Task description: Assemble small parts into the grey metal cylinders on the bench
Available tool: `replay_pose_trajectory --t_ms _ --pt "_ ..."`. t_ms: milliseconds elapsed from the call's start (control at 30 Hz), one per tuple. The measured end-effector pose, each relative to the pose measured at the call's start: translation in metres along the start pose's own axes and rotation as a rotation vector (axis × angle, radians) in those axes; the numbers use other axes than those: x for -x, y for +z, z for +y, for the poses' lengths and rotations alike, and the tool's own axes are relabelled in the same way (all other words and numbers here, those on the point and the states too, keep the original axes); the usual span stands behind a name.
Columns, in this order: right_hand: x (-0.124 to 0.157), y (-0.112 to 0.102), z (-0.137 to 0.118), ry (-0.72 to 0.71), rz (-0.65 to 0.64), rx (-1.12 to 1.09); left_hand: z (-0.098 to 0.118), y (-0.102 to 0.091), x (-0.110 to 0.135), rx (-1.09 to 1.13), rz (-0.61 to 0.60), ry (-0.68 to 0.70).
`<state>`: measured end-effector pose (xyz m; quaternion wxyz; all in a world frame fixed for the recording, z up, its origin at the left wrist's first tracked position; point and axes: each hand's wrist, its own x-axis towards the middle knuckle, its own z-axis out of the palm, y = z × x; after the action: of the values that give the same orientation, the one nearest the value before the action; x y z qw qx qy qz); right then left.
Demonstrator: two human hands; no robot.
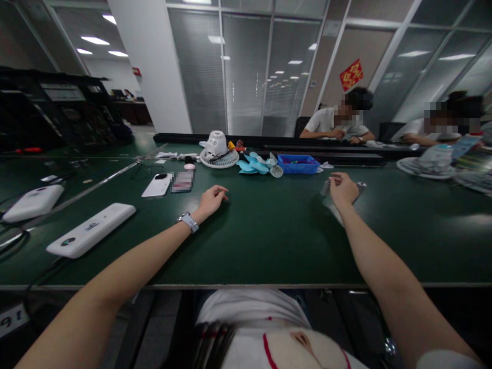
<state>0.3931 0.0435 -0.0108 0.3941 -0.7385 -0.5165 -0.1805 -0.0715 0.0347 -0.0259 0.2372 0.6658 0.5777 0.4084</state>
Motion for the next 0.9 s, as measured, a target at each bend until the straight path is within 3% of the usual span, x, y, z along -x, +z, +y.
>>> replay_pose_trajectory --t_ms 100,900 --pt "0.001 -0.001 -0.001 0.086 0.024 -0.019 0.001 -0.001 0.001 -0.001 -0.008 0.007" --pt "0.009 -0.009 -0.017 0.12 -0.146 0.187 -0.002 -0.001 -0.001 -0.003 -0.013 0.015"
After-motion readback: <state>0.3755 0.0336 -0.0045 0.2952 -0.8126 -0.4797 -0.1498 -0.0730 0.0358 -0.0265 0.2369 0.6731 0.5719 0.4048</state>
